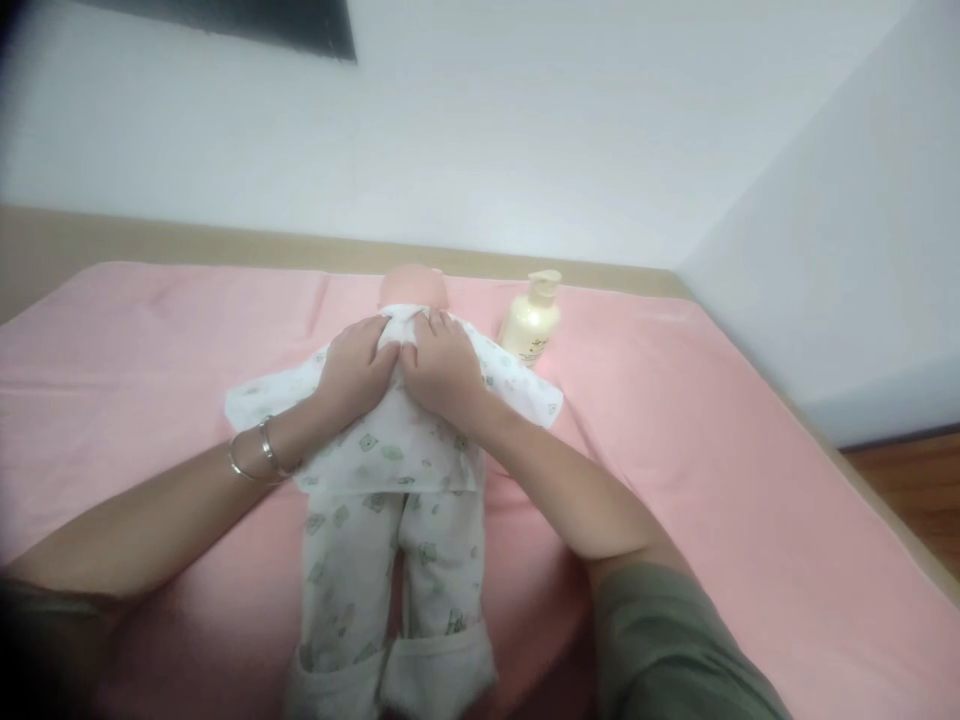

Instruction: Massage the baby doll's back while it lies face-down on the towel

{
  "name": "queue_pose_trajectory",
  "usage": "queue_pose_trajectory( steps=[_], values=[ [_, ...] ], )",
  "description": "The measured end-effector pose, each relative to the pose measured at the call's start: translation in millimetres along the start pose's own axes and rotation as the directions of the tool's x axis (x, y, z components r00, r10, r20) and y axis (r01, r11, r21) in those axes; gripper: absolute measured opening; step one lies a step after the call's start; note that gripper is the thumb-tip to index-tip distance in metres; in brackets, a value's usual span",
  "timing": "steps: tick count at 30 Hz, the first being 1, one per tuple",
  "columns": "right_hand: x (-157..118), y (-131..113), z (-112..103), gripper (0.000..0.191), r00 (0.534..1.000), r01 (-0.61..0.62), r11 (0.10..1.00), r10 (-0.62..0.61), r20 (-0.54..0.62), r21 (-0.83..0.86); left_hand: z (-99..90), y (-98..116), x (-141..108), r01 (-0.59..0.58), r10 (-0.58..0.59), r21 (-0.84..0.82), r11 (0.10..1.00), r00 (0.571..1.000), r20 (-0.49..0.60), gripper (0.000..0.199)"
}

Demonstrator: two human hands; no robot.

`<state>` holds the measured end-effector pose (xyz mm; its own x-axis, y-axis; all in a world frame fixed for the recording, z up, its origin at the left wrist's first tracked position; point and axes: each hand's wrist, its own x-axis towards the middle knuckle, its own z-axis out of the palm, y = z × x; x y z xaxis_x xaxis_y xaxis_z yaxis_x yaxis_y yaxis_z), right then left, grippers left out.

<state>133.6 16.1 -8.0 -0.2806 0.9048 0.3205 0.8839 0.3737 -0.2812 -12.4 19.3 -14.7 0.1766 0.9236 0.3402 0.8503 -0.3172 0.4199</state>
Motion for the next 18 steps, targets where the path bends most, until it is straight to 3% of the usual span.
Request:
queue_pose_trajectory(
  steps=[18],
  values=[
    [0.9, 1.3, 3.6, 0.058, 1.000, 0.016, 1.000, -0.016, -0.013, 0.010, 0.9, 0.6, 0.2, -0.005, 0.005, 0.004, 1.000, 1.000, -0.014, 0.042]
  ],
)
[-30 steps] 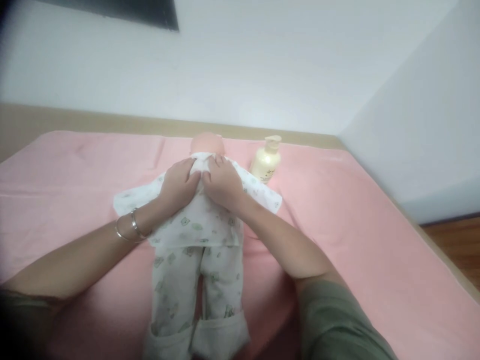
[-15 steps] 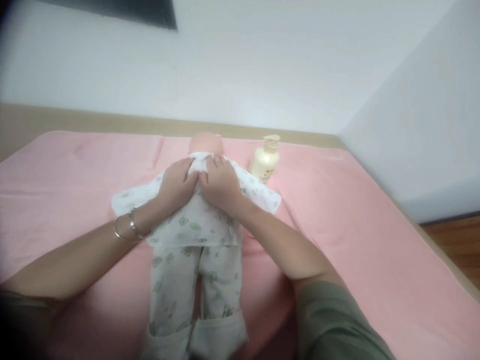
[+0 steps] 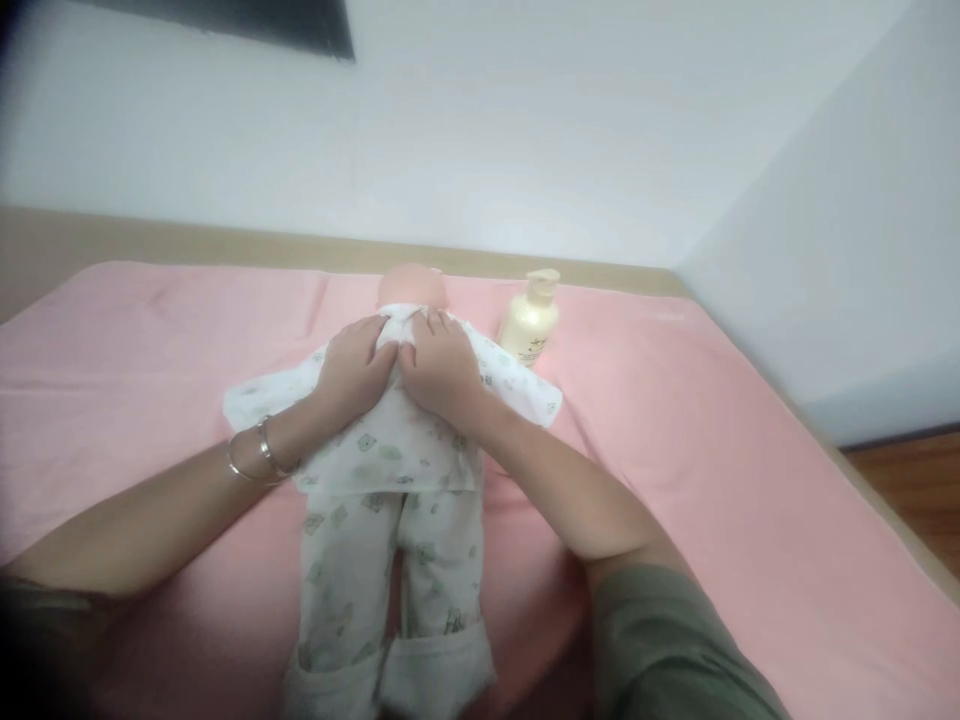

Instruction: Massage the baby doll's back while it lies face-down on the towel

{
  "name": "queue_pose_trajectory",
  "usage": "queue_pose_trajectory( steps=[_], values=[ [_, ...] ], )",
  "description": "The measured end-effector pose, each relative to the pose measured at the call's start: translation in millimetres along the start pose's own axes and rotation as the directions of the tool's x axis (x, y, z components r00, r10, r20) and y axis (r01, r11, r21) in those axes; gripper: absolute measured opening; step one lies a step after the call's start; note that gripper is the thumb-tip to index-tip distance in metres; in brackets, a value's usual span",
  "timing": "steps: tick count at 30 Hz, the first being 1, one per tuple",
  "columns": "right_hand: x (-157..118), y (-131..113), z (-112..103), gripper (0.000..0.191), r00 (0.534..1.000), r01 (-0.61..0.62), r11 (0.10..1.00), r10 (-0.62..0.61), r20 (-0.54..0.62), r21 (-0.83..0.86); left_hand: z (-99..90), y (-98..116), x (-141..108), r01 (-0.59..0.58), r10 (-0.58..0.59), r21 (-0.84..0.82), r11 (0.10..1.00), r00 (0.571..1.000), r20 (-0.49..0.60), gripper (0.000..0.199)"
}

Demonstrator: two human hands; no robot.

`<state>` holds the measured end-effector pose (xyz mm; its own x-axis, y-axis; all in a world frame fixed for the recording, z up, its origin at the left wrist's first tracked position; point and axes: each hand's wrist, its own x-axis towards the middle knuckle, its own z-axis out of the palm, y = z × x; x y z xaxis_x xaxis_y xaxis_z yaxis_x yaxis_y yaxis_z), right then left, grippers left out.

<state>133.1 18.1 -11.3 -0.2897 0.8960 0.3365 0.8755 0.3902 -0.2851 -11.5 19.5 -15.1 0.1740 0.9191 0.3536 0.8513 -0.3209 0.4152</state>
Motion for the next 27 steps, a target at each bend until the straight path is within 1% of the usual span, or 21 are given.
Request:
queue_pose_trajectory(
  steps=[2, 5, 8, 11, 15, 18, 20, 23, 25, 27],
  values=[
    [2, 1, -3, 0.056, 1.000, 0.002, 1.000, -0.002, 0.011, -0.001, -3.2, 6, -4, -0.017, 0.016, 0.037, 0.999, 1.000, 0.017, 0.043],
    [6, 4, -9, 0.052, 0.998, 0.025, 1.000, -0.024, 0.063, -0.011, -8.8, 16, -12, -0.086, 0.083, 0.084, 0.993, 0.996, 0.036, 0.043],
    [8, 6, -13, 0.049, 0.992, 0.054, 0.998, -0.049, 0.115, -0.038, -11.1, 21, -17, -0.118, 0.116, 0.085, 0.989, 0.993, 0.035, 0.042],
    [3, 2, -14, 0.049, 0.993, 0.066, 0.994, -0.056, 0.104, -0.092, -10.1, 17, -11, -0.083, 0.081, 0.033, 0.996, 0.995, 0.065, 0.041],
    [-12, -10, -16, 0.047, 0.995, 0.093, 0.986, -0.089, 0.032, -0.140, -9.9, 8, 4, 0.024, -0.024, 0.000, 1.000, 0.993, 0.113, 0.036],
    [-13, -13, -21, 0.043, 0.996, 0.071, 0.991, -0.066, 0.052, -0.114, -12.5, 7, 7, 0.044, -0.046, 0.019, 0.999, 0.992, 0.116, 0.029],
    [-8, -8, -22, 0.040, 0.996, 0.037, 0.996, -0.030, 0.090, -0.087, -15.1, 10, 2, 0.005, -0.011, 0.061, 0.998, 0.995, 0.097, 0.029],
    [4, 1, -21, 0.043, 0.992, 0.009, 0.996, 0.002, 0.126, -0.087, -19.1, 16, -11, -0.095, 0.082, 0.198, 0.976, 0.994, 0.070, 0.033],
    [7, 4, -19, 0.041, 0.992, 0.000, 0.994, 0.014, 0.124, -0.113, -21.1, 19, -19, -0.153, 0.140, 0.276, 0.949, 0.988, 0.065, 0.037],
    [3, 2, -17, 0.040, 0.995, 0.010, 0.990, 0.005, 0.103, -0.142, -22.6, 20, -20, -0.169, 0.154, 0.296, 0.940, 0.985, 0.074, 0.036]
  ],
)
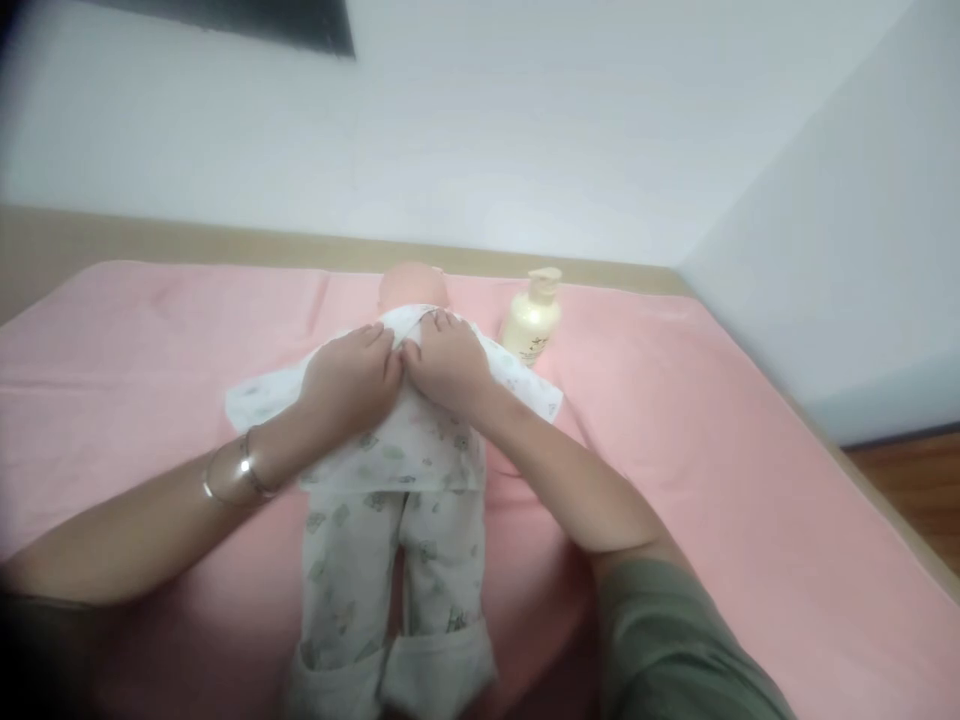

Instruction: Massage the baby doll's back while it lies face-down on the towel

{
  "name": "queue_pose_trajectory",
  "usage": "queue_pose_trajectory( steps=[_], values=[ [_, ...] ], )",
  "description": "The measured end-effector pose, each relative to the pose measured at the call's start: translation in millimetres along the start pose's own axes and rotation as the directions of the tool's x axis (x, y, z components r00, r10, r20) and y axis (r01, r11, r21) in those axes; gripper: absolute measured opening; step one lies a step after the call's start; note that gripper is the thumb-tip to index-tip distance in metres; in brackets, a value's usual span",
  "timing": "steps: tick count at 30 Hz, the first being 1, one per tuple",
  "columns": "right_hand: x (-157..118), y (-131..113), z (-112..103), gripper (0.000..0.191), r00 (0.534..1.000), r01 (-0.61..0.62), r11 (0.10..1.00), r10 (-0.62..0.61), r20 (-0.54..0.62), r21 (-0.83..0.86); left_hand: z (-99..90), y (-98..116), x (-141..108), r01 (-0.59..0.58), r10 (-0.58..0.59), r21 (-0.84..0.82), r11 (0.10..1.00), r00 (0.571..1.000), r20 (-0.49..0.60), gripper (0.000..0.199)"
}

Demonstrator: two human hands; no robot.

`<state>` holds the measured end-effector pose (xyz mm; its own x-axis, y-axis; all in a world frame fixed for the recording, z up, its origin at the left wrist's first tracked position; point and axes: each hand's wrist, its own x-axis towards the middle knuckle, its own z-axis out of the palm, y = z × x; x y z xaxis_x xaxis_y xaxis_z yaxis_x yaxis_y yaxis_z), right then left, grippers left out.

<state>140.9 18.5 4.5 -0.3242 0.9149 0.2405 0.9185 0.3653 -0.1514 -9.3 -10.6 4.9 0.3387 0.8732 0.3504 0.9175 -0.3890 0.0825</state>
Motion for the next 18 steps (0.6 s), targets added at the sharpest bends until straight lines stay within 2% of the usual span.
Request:
queue_pose_trajectory(
  steps=[2, 5, 8, 10, 14, 16, 18],
  values=[
    [-9, -6, 0, 0.037, 0.998, 0.037, 0.999, -0.038, -0.042, -0.037, -0.9, -3, 4, 0.040, -0.039, -0.025, 0.999, 0.998, 0.039, 0.033],
    [-24, -16, -4, 0.032, 0.990, 0.118, 0.987, -0.126, -0.071, -0.105, -1.9, -13, 18, 0.169, -0.152, -0.096, 0.981, 0.976, 0.157, 0.033],
    [-27, -18, -12, 0.028, 0.990, 0.131, 0.982, -0.136, -0.031, -0.134, -3.0, -20, 26, 0.273, -0.231, -0.150, 0.950, 0.940, 0.250, 0.038],
    [-21, -14, -18, 0.027, 0.998, 0.063, 0.994, -0.061, 0.029, -0.089, -4.1, -19, 24, 0.251, -0.218, -0.122, 0.960, 0.948, 0.230, 0.043],
    [-2, 0, -23, 0.037, 0.981, -0.146, 0.989, 0.141, 0.132, 0.024, -5.6, -5, 6, 0.066, -0.068, 0.037, 0.997, 0.995, 0.076, 0.049],
    [1, 3, -21, 0.041, 0.978, -0.170, 0.985, 0.167, 0.124, 0.017, -4.6, 1, -1, 0.002, -0.004, 0.064, 0.998, 1.000, 0.019, 0.047],
    [-3, 1, -16, 0.041, 0.992, -0.105, 0.994, 0.107, 0.068, -0.044, -2.0, 2, -2, -0.002, 0.002, 0.033, 0.999, 1.000, -0.006, 0.043]
  ],
)
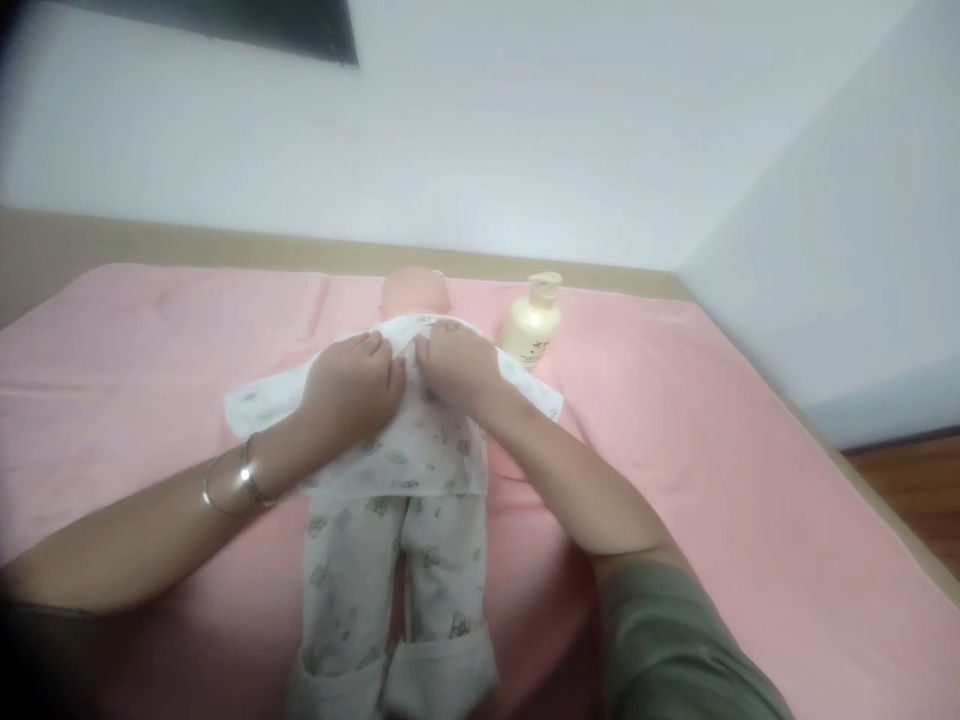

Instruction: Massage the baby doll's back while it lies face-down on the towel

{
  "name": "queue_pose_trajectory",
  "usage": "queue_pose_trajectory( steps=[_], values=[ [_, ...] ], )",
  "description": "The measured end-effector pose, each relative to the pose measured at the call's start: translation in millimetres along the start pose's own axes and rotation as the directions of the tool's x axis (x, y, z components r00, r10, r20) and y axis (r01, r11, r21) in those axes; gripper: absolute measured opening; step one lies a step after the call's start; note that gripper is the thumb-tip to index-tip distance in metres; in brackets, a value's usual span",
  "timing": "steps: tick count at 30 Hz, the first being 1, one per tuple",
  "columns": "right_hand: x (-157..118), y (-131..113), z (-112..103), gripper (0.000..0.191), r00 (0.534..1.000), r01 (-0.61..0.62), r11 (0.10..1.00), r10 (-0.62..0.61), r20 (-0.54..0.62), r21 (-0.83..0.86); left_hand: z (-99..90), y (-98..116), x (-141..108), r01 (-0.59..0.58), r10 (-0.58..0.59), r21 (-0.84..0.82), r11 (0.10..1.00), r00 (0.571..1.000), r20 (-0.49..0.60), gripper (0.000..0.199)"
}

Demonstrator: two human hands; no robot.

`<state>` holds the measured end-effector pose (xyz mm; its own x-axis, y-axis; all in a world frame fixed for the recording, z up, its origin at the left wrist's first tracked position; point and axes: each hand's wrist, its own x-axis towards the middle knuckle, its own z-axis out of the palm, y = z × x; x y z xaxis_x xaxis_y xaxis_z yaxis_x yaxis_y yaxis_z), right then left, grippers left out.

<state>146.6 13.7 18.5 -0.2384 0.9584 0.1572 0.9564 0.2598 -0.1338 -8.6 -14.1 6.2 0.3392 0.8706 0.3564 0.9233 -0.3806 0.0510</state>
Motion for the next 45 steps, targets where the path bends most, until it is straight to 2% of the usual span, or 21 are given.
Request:
queue_pose_trajectory(
  steps=[4, 7, 9, 12, 15, 18, 20, 25, 27, 30, 32, 35, 37, 41, 45],
  values=[
    [-20, -13, 7, 0.033, 0.981, 0.162, 0.978, -0.174, -0.088, -0.134, 8.2, -10, 15, 0.085, -0.077, -0.149, 0.985, 0.995, 0.062, 0.032],
    [-30, -19, 5, 0.027, 0.974, 0.184, 0.973, -0.199, -0.104, -0.138, 12.3, -17, 25, 0.135, -0.108, -0.207, 0.969, 0.985, 0.134, 0.033],
    [-28, -18, 2, 0.026, 0.975, 0.200, 0.973, -0.210, -0.079, -0.117, 13.1, -16, 25, 0.130, -0.108, -0.206, 0.970, 0.988, 0.114, 0.034],
    [-16, -8, -5, 0.026, 0.982, 0.187, 0.982, -0.187, -0.003, -0.016, 12.8, -7, 14, 0.081, -0.075, -0.178, 0.981, 0.996, 0.037, 0.039],
    [-1, 1, -8, 0.025, 0.995, 0.083, 0.992, -0.087, 0.050, 0.091, 12.9, 4, 0, 0.008, -0.010, -0.147, 0.989, 1.000, -0.016, 0.046],
    [5, 3, -6, 0.030, 0.997, 0.047, 0.997, -0.052, 0.063, 0.065, 13.8, 8, -6, -0.025, 0.017, -0.162, 0.987, 0.999, -0.049, 0.047],
    [3, 0, -1, 0.034, 0.994, 0.099, 0.995, -0.098, 0.055, -0.017, 14.8, 6, -3, -0.005, 0.000, -0.197, 0.980, 1.000, -0.025, 0.045],
    [-17, -11, 6, 0.040, 0.962, 0.262, 0.951, -0.270, -0.028, -0.166, 20.4, -10, 18, 0.100, -0.071, -0.265, 0.959, 0.991, 0.116, 0.050],
    [-22, -14, 4, 0.038, 0.951, 0.294, 0.937, -0.306, -0.037, -0.187, 21.6, -12, 22, 0.114, -0.087, -0.253, 0.961, 0.989, 0.117, 0.048],
    [-18, -10, -3, 0.039, 0.946, 0.324, 0.928, -0.324, 0.031, -0.184, 18.8, -8, 17, 0.094, -0.080, -0.213, 0.973, 0.994, 0.072, 0.046],
    [-10, -3, -9, 0.037, 0.952, 0.300, 0.949, -0.292, 0.091, -0.094, 14.8, -2, 9, 0.070, -0.060, -0.195, 0.978, 0.997, 0.056, 0.047],
    [3, 9, -17, 0.029, 0.978, 0.125, 0.983, -0.145, 0.150, 0.136, 10.6, 8, -5, -0.002, 0.006, -0.188, 0.982, 1.000, 0.024, 0.052],
    [6, 13, -18, 0.027, 0.981, 0.063, 0.979, -0.096, 0.167, 0.192, 9.9, 11, -9, -0.030, 0.032, -0.201, 0.979, 0.999, 0.007, 0.053],
    [-5, 0, -7, 0.034, 0.986, 0.158, 0.987, -0.158, 0.060, 0.000, 11.1, 2, 4, -0.001, 0.014, -0.272, 0.962, 0.999, 0.045, 0.042],
    [-21, -19, 8, 0.050, 0.986, 0.155, 0.979, -0.162, -0.043, -0.129, 15.2, -13, 23, 0.092, -0.072, -0.338, 0.937, 0.995, 0.071, 0.031]
  ],
)
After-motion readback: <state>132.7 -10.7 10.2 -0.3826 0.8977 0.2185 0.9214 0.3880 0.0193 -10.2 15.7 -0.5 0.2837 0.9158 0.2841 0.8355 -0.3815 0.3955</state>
